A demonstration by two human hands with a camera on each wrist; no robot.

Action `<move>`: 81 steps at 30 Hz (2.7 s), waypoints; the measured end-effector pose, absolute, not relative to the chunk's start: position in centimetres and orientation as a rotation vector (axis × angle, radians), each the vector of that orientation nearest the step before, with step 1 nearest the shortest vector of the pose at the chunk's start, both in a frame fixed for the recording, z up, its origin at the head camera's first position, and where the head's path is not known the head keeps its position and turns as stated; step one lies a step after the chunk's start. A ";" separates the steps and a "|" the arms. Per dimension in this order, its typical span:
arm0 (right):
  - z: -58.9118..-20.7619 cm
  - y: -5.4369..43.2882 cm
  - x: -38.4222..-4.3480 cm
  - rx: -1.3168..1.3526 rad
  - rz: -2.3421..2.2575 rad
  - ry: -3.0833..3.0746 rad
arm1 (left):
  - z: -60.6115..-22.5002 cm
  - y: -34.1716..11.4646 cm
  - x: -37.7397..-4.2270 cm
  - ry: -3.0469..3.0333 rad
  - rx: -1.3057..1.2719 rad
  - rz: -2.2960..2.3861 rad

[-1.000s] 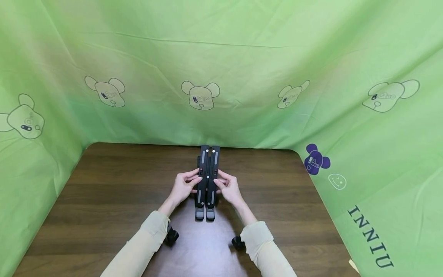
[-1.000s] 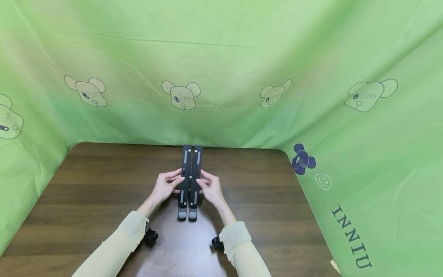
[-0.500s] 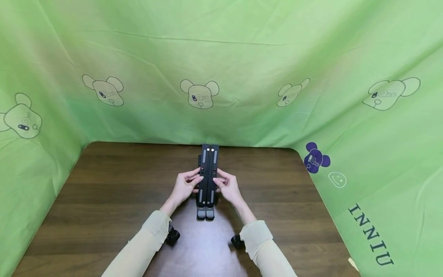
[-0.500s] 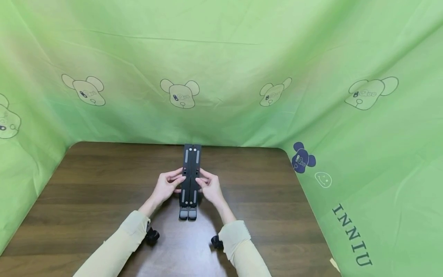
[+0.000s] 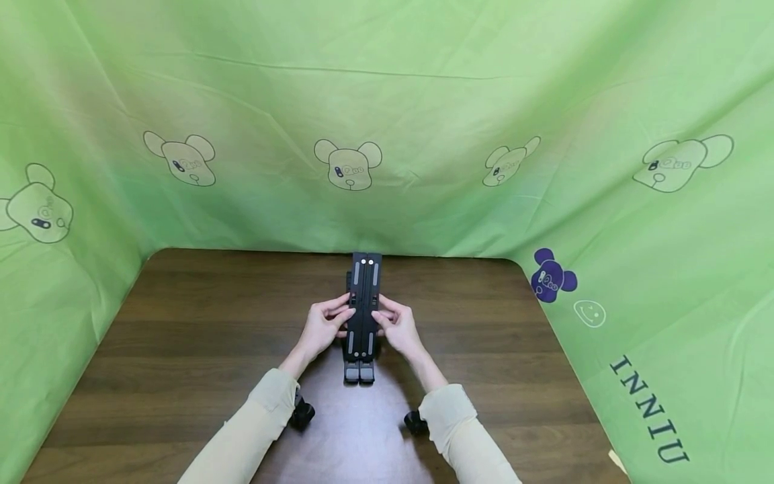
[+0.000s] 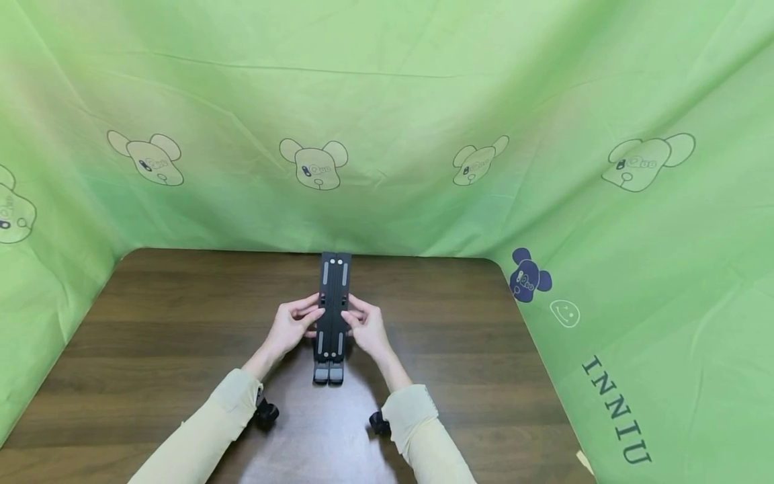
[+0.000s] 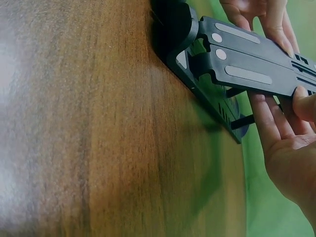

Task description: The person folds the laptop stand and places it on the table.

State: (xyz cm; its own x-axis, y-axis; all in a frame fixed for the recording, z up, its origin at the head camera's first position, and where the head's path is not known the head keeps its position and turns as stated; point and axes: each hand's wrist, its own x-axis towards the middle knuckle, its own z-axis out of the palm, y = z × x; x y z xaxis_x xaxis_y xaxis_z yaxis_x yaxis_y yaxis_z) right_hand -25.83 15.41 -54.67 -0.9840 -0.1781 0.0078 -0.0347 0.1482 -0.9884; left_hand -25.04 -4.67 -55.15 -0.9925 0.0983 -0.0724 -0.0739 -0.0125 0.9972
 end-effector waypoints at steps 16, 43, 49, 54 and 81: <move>-53.2 15.1 -25.8 -0.189 -1.804 2.448 | -54.9 -5.5 -24.7 2.185 0.085 2.124; -49.1 18.2 -29.5 -0.363 -1.712 2.589 | -55.8 -7.6 -18.4 2.774 0.518 1.154; -48.4 17.7 -30.1 -0.382 -1.852 2.479 | -56.1 -7.7 -17.8 2.782 0.511 1.081; -47.9 17.5 -30.8 -0.379 -1.952 2.383 | -56.4 -7.8 -17.7 2.790 0.556 1.068; -46.0 16.0 -32.5 -0.220 -1.931 2.267 | -57.0 -6.3 -17.3 2.849 0.519 0.884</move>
